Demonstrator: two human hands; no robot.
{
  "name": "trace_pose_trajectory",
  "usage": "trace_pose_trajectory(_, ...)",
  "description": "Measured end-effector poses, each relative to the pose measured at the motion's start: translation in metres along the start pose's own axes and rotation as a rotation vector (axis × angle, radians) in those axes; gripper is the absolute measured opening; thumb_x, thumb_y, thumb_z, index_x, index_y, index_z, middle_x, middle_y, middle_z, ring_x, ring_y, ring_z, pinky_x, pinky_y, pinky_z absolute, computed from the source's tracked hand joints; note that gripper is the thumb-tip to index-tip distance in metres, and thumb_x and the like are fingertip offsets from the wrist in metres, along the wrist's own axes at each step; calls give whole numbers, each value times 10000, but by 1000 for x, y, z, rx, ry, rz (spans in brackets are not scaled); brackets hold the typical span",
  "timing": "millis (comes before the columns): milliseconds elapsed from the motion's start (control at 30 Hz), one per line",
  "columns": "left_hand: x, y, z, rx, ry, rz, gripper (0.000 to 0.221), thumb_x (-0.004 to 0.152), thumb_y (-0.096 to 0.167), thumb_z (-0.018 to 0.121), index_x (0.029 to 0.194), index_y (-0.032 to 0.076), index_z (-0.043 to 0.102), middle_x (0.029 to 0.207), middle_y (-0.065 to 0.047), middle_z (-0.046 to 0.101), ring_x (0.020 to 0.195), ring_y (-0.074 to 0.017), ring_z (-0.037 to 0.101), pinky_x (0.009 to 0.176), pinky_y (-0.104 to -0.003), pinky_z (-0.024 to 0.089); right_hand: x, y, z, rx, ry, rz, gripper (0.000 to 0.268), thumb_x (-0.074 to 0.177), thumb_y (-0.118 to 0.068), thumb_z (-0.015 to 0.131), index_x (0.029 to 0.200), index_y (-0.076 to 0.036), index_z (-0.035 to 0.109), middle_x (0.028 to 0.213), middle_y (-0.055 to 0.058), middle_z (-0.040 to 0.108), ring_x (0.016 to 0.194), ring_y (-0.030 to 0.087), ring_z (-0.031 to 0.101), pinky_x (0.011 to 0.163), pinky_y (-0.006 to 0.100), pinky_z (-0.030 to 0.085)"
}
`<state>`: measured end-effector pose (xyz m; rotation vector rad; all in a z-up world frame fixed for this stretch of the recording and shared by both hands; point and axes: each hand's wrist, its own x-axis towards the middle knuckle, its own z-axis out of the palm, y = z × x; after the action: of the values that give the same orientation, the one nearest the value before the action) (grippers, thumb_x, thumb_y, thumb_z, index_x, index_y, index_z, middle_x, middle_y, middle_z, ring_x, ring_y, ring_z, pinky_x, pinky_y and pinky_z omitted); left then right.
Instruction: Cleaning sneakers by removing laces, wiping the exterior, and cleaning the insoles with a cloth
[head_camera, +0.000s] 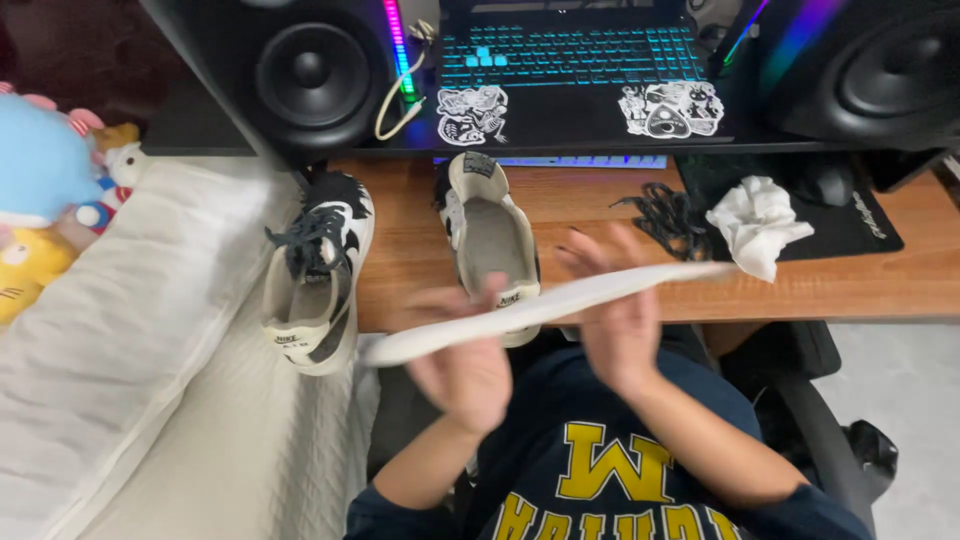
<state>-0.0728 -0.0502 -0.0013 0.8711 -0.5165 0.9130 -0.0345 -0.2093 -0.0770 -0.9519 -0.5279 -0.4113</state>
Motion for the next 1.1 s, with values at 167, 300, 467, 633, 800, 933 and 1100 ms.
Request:
trace_pose_trajectory(167,-28,-20,-7,-330,-416,-463,655,691,169,824,1183,21,418,1262,-296,490,1047,-376,605,849,-493,575,20,-38,-46,4,375,43,278,1005,-305,650,1178,-106,564,962,176,747,906,300,777,795,472,668)
trace_pose_trajectory(300,-43,-55,-11,-418,-659,-604,877,722,252,799,1376,16,264,1457,-287,357,1269,-373,428,1027,-536,380,10,-28,-150,-271,251,119,87,1005,-66,626,1069,-16,595,943,196,726,850,267,767,778,433,663)
trace_pose_trajectory(467,-64,-67,17,-451,-676,-775,1055,860,344,710,1643,74,55,1641,-236,188,1474,-363,258,1220,-631,189,27,-76,-62,-705,-8,82,173,871,-12,793,889,-2,621,821,114,566,757,201,593,721,336,513)
trace_pose_trajectory(633,-59,-65,37,-691,-319,-1206,906,887,299,668,1657,137,218,1559,-225,405,1242,-344,567,999,-664,479,42,-103,-72,-1001,-86,38,248,768,-94,916,896,-14,719,817,80,559,747,179,492,770,310,416)
trace_pose_trajectory(800,-64,-77,31,-855,-433,-1200,671,1074,343,473,1624,5,290,1588,-204,435,1202,-274,620,883,-342,589,64,-123,-120,-1447,-120,-151,105,1117,-116,671,1132,-22,718,1140,127,718,1064,298,642,964,412,444)
trace_pose_trajectory(933,-55,-73,28,-823,-481,-1206,808,1015,457,522,1638,9,268,1610,-204,419,1304,-321,581,979,-459,577,82,-96,-188,-1688,-335,-295,320,1014,-172,741,1276,11,734,1275,225,719,1179,393,676,1022,493,510)
trace_pose_trajectory(1100,-49,-66,27,-843,-435,-1271,904,1002,664,390,1622,11,314,1613,-149,433,1204,-296,627,950,-483,584,64,-65,-258,-1860,-306,-162,416,986,-323,733,1356,-132,736,1438,181,680,1265,388,637,1092,466,478)
